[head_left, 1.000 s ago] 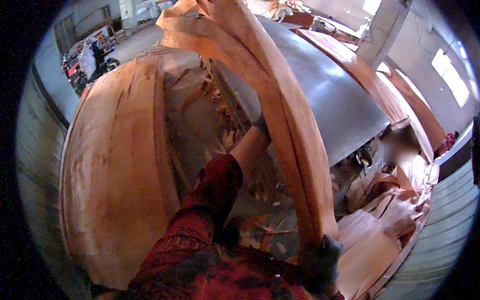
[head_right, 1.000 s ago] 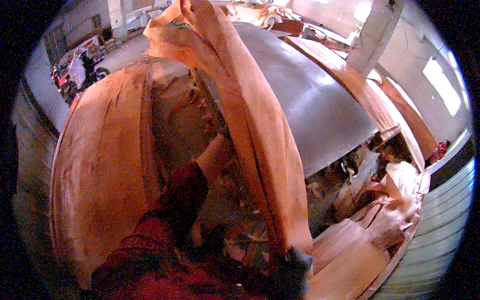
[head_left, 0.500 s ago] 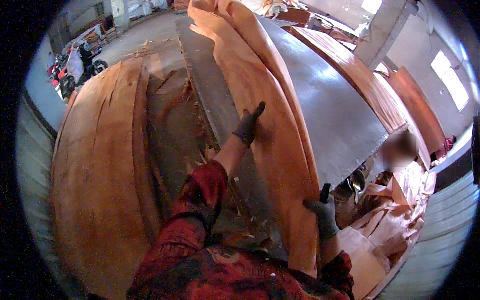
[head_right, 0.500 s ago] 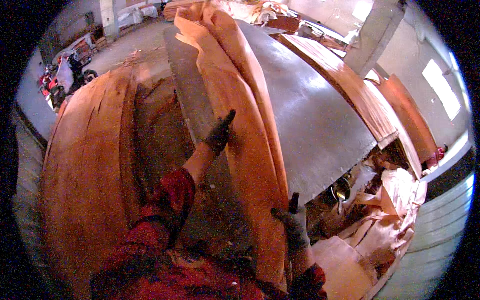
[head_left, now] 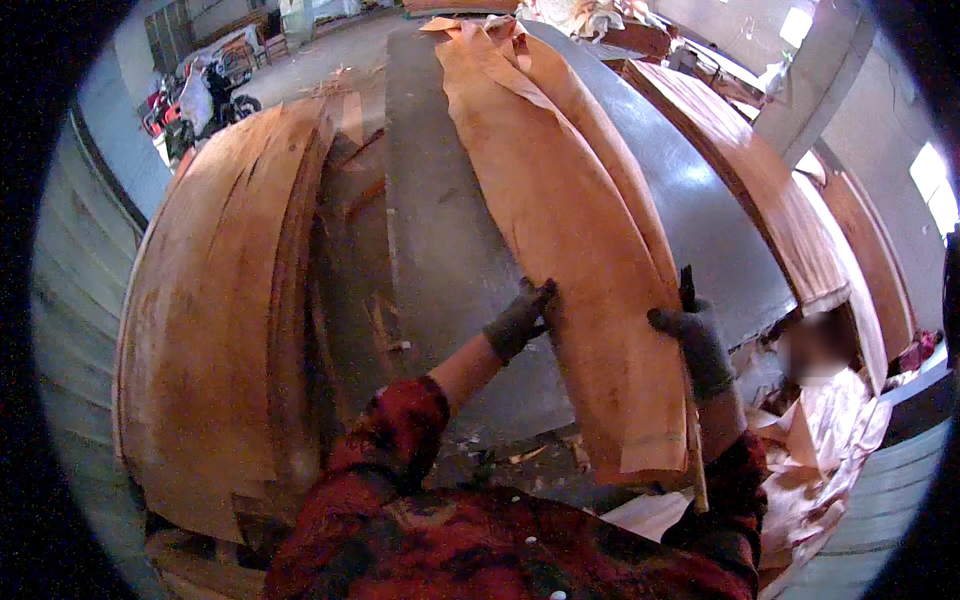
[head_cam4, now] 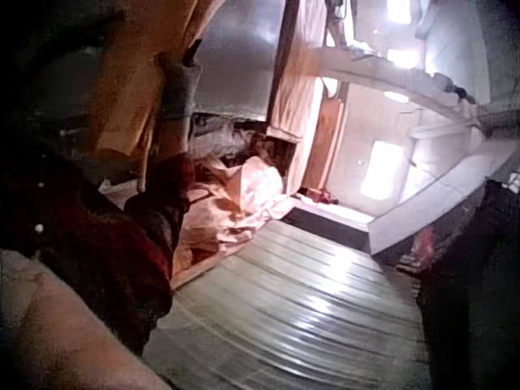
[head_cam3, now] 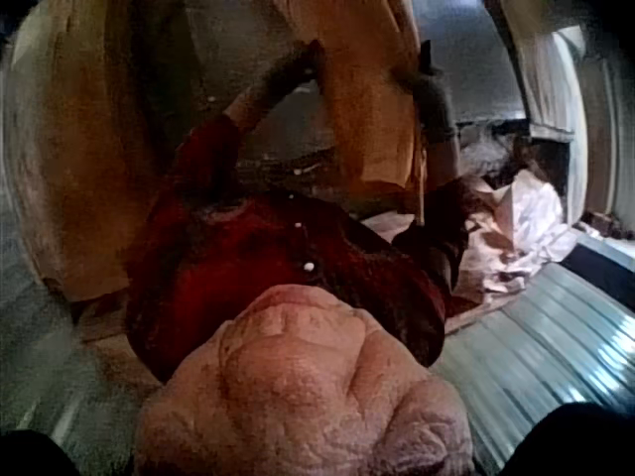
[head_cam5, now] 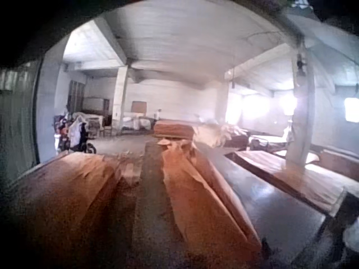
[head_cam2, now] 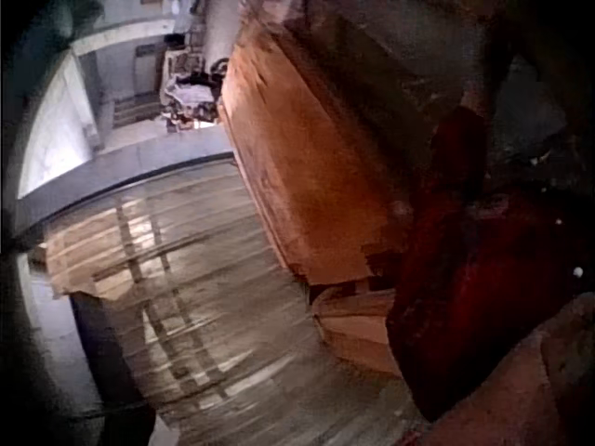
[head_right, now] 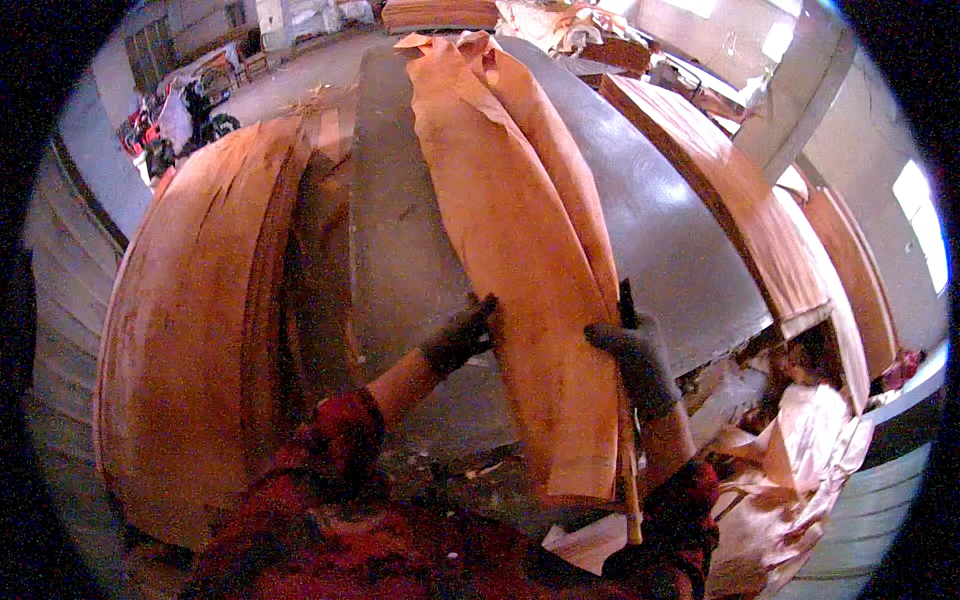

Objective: The person applies a large sheet of wood veneer to a curved surface, smoothing it out by hand. They then use a utility knife to trim the excess veneer along the edges and apply small strips of tape to secure the veneer in place.

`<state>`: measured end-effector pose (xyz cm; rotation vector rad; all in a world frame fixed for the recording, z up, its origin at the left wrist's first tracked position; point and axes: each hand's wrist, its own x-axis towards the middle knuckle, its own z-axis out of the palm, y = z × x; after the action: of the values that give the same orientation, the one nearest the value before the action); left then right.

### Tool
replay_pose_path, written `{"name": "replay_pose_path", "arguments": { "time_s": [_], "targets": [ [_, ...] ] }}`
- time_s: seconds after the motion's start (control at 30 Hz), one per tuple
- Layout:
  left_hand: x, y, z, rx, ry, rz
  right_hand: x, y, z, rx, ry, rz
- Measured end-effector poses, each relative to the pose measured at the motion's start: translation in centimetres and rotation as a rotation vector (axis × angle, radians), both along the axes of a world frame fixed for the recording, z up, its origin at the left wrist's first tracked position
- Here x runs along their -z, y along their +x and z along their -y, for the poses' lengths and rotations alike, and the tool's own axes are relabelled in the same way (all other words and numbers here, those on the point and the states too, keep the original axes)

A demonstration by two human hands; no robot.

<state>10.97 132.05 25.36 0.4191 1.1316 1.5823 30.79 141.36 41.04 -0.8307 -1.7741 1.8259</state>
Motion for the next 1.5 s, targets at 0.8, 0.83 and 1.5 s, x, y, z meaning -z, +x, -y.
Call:
{"name": "replay_pose_path", "arguments": {
  "time_s": [0.8,0.83,1.5],
  "targets": [
    [1.9,5.8,2.7,0.131,0.569,0.462,6.9,0.3,5.5,-0.101,0.466,0.418],
    [1.0,5.0,3.4,0.113,0.585,0.477,6.8,0.2,5.5,-0.100,0.460,0.436],
    [6.4,-0.8,12.9,-0.079,-0.041,-0.402,9.4,8.2,-5.4,0.082,0.096,0.005]
  ]
}}
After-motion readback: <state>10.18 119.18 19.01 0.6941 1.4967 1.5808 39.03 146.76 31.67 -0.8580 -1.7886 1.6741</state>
